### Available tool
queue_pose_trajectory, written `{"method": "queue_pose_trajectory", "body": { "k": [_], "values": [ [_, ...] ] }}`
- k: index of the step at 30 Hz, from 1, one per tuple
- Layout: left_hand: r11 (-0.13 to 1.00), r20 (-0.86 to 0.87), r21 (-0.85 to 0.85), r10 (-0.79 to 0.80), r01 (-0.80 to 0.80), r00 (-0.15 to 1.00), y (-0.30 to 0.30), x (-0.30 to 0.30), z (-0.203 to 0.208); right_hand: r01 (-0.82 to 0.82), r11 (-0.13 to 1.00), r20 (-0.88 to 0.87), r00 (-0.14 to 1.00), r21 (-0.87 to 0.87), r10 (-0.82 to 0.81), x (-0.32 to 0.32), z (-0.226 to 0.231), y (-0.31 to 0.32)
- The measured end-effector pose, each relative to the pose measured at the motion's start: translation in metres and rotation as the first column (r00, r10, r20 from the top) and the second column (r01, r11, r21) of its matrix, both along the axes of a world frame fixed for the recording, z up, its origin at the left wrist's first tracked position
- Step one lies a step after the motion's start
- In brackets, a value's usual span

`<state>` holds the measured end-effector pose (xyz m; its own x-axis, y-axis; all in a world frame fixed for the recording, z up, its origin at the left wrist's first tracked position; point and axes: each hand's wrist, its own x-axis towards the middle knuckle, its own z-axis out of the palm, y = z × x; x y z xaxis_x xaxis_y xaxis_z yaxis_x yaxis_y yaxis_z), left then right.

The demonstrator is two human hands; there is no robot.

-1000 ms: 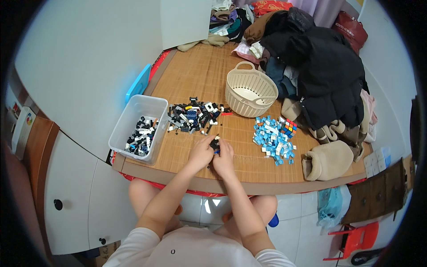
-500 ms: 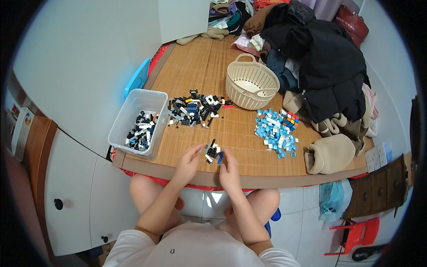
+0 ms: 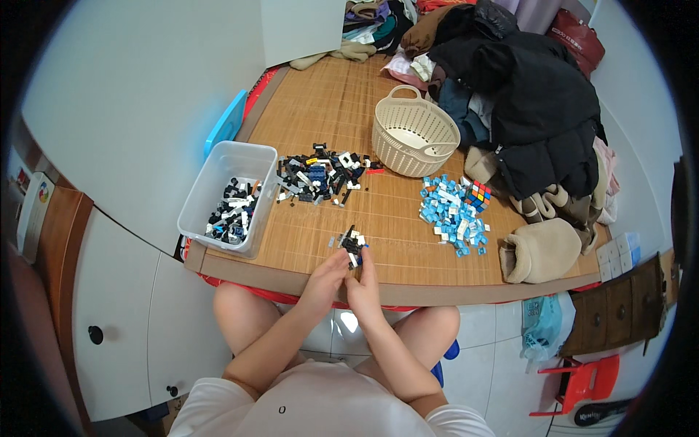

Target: The person sits on a mat and assembles small plastic building blocks by hand. They pick up individual pieces from a pile on the mat and connect them to a growing structure held in their hands.

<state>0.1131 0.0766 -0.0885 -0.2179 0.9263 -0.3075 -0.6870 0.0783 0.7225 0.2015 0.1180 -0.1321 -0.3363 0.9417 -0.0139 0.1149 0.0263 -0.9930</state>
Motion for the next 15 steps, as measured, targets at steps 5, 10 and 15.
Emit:
{"method": "queue_pose_trajectory", "body": {
  "k": [5,10,15],
  "values": [
    [0.996,0.007,0.080,-0.046,0.046,0.999,0.010,0.008,-0.007,0.000,0.998,0.056,0.998,-0.061,0.004,-0.002,0.008,0.003],
    [0.998,0.030,0.066,0.016,-0.017,0.999,0.012,0.013,-0.008,0.015,0.955,-0.186,0.980,-0.296,-0.073,-0.004,0.034,-0.001],
    [0.994,0.079,0.080,0.063,-0.069,0.995,0.014,0.015,-0.011,0.058,0.935,-0.312,0.934,-0.349,-0.175,-0.005,0.041,0.000]
  ]
}}
